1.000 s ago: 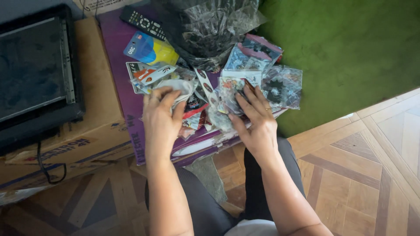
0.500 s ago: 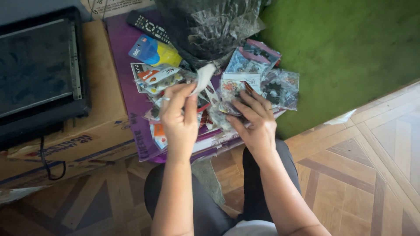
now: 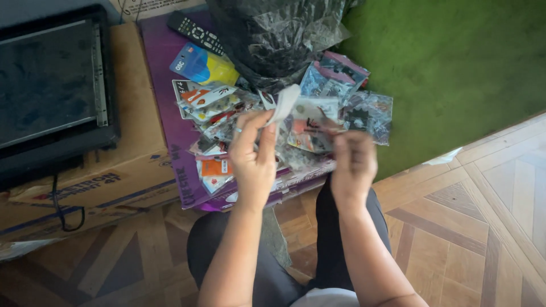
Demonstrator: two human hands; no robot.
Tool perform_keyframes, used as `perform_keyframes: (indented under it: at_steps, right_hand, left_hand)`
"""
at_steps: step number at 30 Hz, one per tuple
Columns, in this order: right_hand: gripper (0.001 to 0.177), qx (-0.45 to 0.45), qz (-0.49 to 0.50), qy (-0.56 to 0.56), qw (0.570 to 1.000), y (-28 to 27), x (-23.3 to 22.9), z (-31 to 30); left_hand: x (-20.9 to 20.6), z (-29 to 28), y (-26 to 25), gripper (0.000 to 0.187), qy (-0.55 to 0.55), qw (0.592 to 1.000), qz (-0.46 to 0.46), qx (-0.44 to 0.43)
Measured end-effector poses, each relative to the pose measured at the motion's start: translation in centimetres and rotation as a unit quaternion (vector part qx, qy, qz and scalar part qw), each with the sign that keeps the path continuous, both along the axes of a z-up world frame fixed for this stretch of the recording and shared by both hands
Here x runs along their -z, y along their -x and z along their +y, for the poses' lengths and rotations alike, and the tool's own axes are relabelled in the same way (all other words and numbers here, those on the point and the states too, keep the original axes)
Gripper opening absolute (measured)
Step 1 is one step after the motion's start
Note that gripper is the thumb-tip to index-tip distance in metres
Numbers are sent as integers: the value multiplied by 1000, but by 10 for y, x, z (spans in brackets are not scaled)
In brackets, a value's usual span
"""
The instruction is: The person sits on the floor and sorts through a pile of small plastic bags containing various items. They pick up individual bags, open them, and place the contents or the bags themselves into different piles on a purple box.
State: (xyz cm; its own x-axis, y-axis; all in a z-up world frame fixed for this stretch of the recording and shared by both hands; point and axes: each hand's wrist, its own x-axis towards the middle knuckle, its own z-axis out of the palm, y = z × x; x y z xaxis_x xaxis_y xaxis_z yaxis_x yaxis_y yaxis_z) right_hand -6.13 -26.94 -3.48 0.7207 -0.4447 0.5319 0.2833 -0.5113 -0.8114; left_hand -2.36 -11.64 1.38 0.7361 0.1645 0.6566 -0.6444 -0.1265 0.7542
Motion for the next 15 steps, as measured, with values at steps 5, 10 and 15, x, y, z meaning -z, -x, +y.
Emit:
perform_keyframes:
  at_steps: [5,10,15]
  right_hand:
    - [11,-39,-96,-441,892,3,-38,-2]
    - [9,-105,-102,-524,839,-5,51,-49]
    - [9,-105,-120,-535,830,-8,51,-37]
  left_hand:
    - [30,-34,-7,26,5,998,-55,26]
    - [27,-57,9,22,-154,976,-151,-19]
    - [39,-59,5,18,-247,951,-181,-43]
